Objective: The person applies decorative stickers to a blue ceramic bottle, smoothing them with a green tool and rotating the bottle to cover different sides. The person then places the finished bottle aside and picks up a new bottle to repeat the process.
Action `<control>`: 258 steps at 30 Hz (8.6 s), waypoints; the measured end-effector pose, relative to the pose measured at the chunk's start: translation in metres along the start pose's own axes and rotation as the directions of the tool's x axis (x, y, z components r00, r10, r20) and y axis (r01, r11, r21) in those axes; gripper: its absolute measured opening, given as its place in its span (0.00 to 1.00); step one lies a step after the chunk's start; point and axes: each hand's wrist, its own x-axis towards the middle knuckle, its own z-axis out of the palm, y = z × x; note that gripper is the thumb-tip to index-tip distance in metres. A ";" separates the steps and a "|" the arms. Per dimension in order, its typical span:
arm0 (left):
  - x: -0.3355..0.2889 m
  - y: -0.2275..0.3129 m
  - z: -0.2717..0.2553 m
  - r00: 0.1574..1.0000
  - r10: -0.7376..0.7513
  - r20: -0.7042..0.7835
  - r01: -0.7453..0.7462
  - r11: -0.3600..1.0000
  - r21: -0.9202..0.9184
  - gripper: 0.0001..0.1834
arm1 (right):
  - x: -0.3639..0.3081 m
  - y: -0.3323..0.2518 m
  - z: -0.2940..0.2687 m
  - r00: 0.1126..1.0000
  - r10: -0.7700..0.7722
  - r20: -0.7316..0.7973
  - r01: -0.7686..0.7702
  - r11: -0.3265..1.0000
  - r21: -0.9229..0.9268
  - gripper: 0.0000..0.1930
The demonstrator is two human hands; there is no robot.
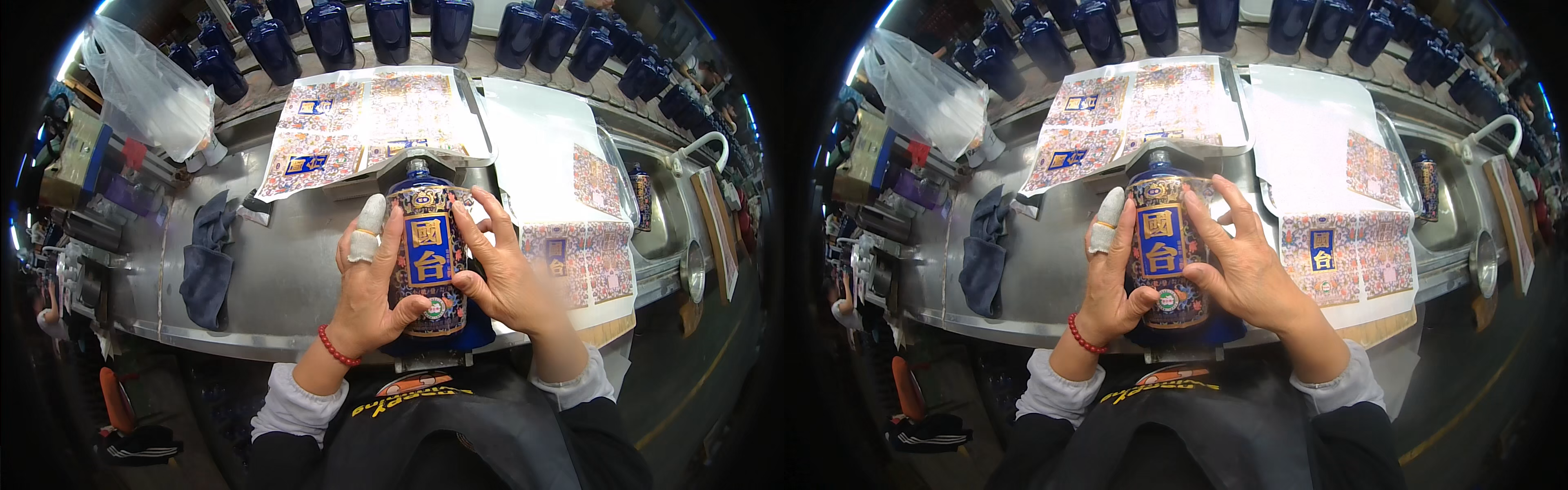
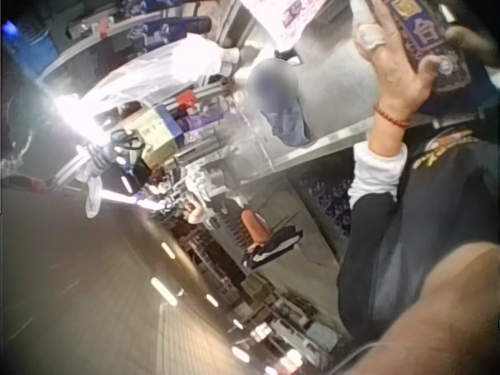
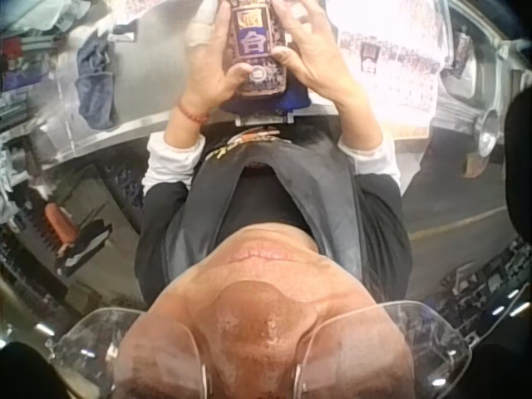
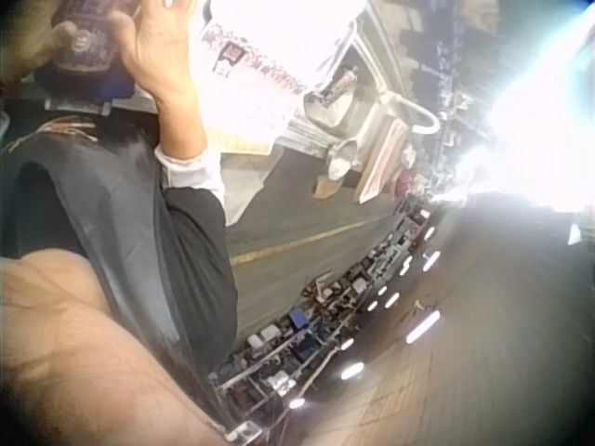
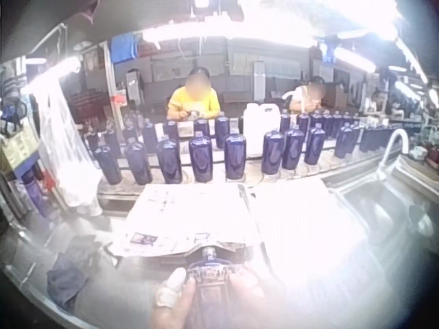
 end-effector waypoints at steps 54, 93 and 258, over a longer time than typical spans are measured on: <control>-0.016 -0.015 0.002 0.984 -0.084 0.157 0.118 0.968 -0.223 0.70 | -0.015 0.031 0.001 0.986 -0.021 0.166 -0.009 0.984 0.176 0.60; -0.091 0.039 0.013 0.992 -0.125 -0.008 0.125 0.990 0.064 0.56 | -0.013 0.013 -0.006 0.939 0.204 0.276 -0.241 0.965 0.107 0.74; -0.003 0.067 -0.012 0.959 0.079 0.273 -0.204 0.861 0.466 0.58 | -0.036 -0.004 0.013 0.973 -0.146 -0.177 0.120 0.981 -0.151 0.36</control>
